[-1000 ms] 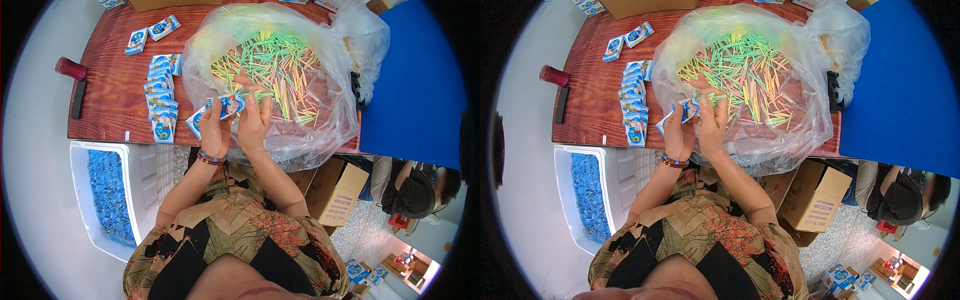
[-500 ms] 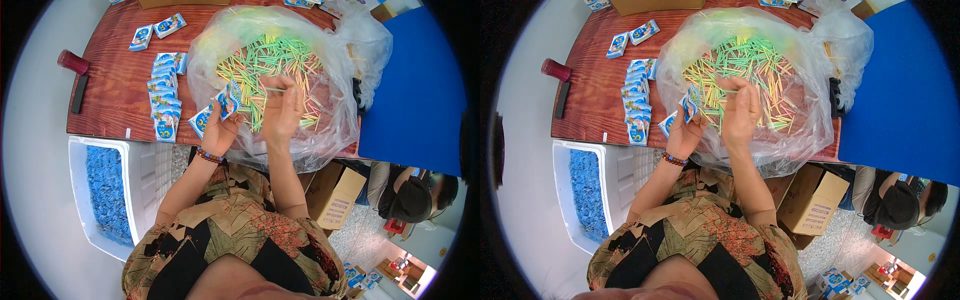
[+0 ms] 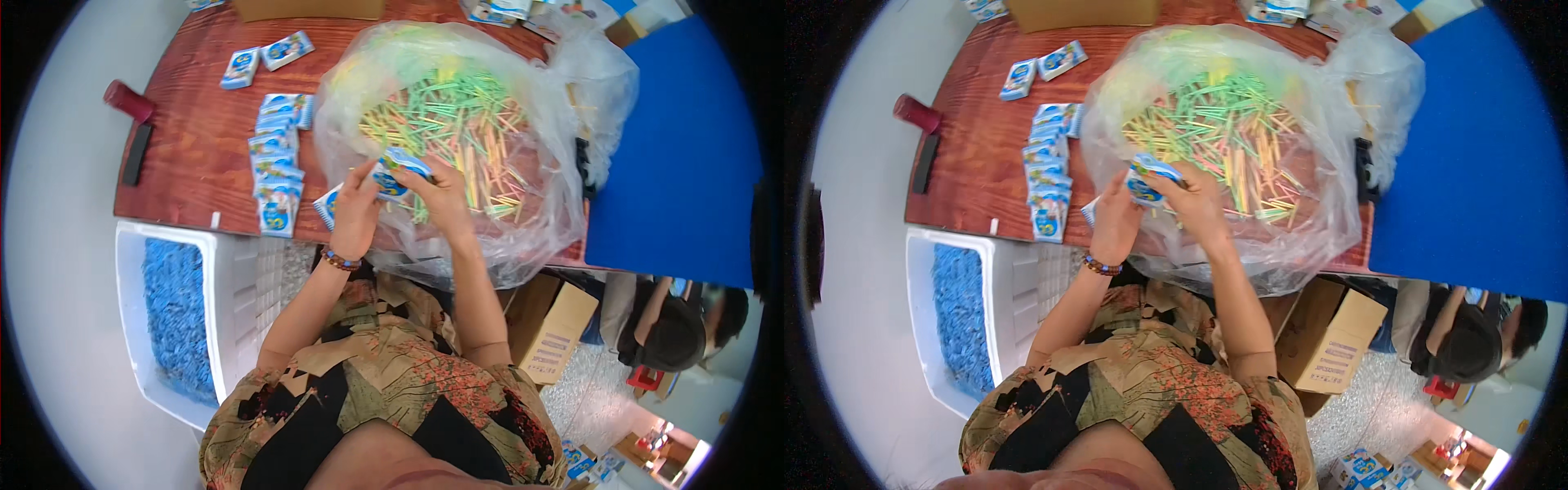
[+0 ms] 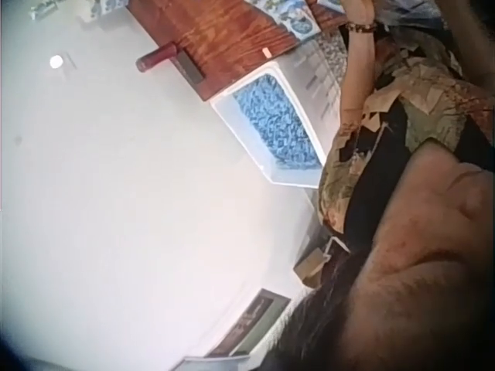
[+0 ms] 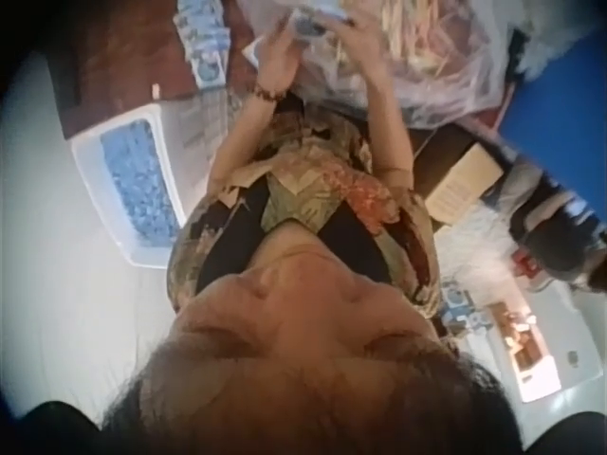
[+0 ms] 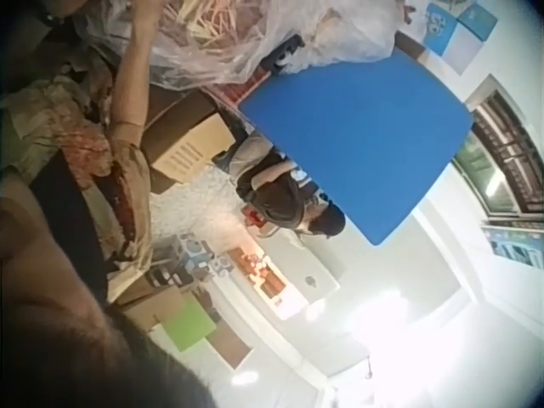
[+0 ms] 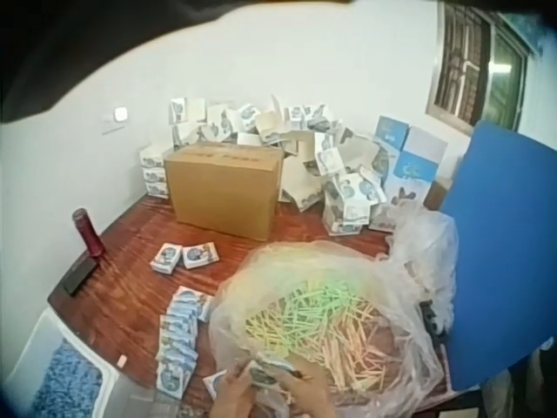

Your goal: Manually packaging small colored plastic sticks into branded blue packets and sorting them into a bin.

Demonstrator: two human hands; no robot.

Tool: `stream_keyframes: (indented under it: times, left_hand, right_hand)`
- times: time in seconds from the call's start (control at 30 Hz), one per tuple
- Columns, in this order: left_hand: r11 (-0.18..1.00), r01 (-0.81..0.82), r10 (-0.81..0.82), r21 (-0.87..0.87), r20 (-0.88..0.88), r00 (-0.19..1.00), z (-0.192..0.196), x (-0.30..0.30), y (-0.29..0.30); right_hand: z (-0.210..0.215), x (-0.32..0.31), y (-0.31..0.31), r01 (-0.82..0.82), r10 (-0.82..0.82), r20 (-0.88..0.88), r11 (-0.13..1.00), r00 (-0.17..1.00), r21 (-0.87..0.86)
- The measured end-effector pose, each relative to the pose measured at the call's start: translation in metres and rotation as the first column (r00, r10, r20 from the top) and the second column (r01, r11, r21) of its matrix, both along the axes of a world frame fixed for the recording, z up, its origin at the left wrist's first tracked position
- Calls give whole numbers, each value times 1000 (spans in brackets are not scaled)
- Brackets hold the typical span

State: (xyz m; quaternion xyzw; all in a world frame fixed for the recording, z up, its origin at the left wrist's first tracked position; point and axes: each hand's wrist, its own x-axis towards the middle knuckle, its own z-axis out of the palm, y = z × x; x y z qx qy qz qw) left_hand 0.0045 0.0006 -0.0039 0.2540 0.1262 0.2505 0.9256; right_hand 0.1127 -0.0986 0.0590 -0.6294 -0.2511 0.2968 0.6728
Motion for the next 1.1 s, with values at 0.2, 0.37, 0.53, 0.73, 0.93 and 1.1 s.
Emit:
stream_keyframes:
  times: [0.2, 0.37, 0.53, 0.73, 0.93, 1.1]
  left_hand:
    - [915, 50, 76, 400, -292, 953, 15, -34, 19]
    - [607, -139, 600, 783, -337, 726, 9, -97, 34]
    - [85, 354, 884, 932, -234, 405, -3, -120, 60]
    - [-31, 535, 966, 844, -112, 233, -17, -98, 74]
    - [-53, 554, 967, 831, -96, 237, -14, -88, 72]
    - [-65, 499, 980, 864, -40, 197, -12, -70, 83]
  right_hand:
    - [3, -20, 11, -132, 137, 53, 988, 989, -80]
    - [-38, -46, 66, -379, 409, 126, 901, 904, -210]
    - [-40, -78, 120, -302, 522, 399, 814, 754, -497]
    - [-49, -77, 127, -128, 336, 542, 914, 770, -385]
    - [-60, -53, 147, -49, 439, 575, 822, 690, -568]
    - [-51, -47, 159, -130, 370, 606, 907, 705, -401]
